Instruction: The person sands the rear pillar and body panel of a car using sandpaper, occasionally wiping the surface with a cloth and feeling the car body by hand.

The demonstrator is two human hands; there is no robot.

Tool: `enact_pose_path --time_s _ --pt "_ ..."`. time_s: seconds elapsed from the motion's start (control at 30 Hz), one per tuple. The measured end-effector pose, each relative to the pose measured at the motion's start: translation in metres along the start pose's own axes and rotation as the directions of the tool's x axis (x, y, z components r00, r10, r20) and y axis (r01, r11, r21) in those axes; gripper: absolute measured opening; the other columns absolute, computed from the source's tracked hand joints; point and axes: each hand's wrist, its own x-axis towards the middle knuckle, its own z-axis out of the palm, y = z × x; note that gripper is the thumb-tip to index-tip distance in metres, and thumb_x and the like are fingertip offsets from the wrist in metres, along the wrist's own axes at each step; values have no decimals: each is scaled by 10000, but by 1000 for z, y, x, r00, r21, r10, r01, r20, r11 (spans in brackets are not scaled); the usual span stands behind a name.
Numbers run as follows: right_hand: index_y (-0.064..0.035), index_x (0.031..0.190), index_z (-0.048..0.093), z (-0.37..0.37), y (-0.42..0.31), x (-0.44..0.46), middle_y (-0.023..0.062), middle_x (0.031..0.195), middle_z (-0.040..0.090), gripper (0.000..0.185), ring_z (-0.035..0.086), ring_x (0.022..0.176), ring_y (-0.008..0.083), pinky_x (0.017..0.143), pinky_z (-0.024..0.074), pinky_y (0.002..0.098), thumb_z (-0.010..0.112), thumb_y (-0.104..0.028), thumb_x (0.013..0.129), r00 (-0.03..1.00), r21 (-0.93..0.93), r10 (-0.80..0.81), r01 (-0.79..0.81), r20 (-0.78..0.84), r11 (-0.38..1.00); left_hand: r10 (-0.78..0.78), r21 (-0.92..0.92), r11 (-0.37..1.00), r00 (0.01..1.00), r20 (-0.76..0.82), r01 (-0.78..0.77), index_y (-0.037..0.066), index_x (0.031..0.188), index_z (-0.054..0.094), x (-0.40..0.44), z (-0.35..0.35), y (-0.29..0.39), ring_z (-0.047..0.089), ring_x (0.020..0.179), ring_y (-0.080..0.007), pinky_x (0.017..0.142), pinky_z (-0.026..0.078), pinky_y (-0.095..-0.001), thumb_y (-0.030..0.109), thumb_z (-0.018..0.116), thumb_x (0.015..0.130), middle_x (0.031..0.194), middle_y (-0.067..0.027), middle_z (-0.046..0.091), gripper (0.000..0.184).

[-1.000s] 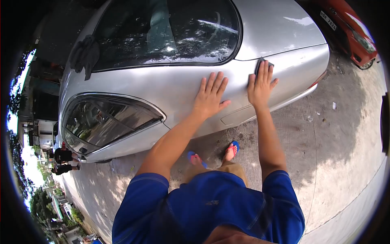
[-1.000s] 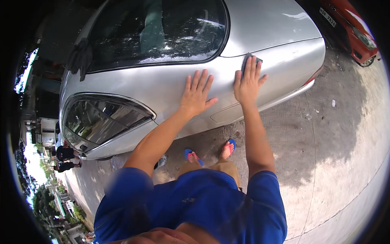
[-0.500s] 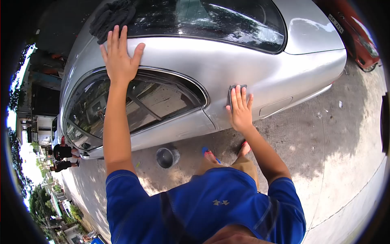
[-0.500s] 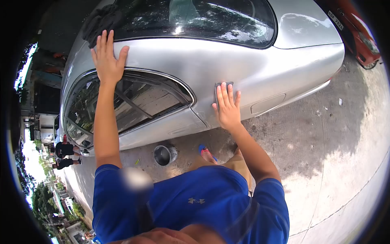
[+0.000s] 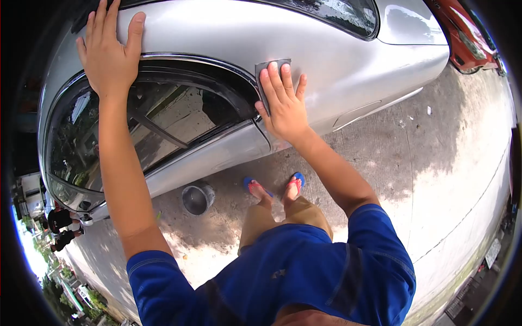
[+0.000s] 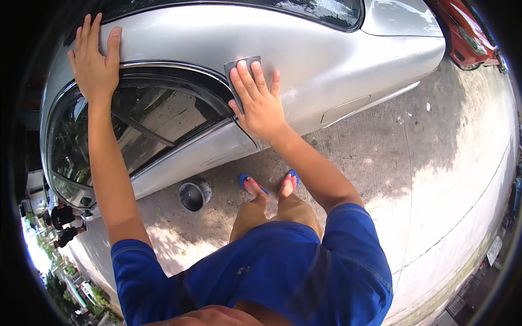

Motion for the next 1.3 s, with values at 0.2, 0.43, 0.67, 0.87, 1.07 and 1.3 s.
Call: enact_pose_path --time_s 0.2,0.43,0.67,0.87,1.07,1.3 --pt "-146 1679 395 17 4 -49 54 1776 303 768 192 1662 309 1299 11 654 686 -367 1003 998 -4 55 -55 8 998 391 -75 919 872 296 -386 224 1642 471 5 -10 55 385 1587 -278 1308 259 -516 533 528 1088 1704 -13 451 637" --pt "-138 1695 358 34 0 -81 70 1790 263 692 161 1672 290 1309 -73 616 523 -417 1084 987 -98 155 -149 48 984 836 -489 549 454 310 -678 43 1589 477 92 17 141 424 1548 -363 1295 309 -515 604 682 945 1644 -190 480 879" --pt "-221 1691 373 20 -2 -43 1 1787 278 661 157 1673 238 1323 -65 591 454 -510 1102 986 -29 151 -153 -63 988 893 -792 400 392 222 -462 -40 1410 638 125 71 175 573 1398 -400 1202 429 -475 375 786 924 1477 -256 625 656" --pt "-250 1678 410 25 11 -39 -3 1784 283 590 158 1670 241 1329 -115 561 387 -474 1133 981 38 121 -116 -151 993 886 -860 222 463 -18 -459 -31 1196 704 113 89 203 678 1145 -386 1015 534 -420 268 833 873 1213 -228 708 458" --pt "-239 1600 546 48 35 -94 -39 1709 437 542 160 1669 292 1314 -146 606 449 -457 1114 1000 -152 -6 9 18 988 902 -848 249 430 28 -468 -29 1203 698 110 79 207 678 1150 -375 1004 536 -419 258 836 863 1196 -218 699 466" --pt "-322 1582 551 29 23 -42 -128 1713 420 529 251 1646 217 1309 -49 631 508 -453 1072 995 -8 -32 31 -93 999 902 -797 174 419 -107 -579 -34 1218 688 95 63 201 677 1145 -345 1005 530 -418 291 821 903 1201 -212 695 472"
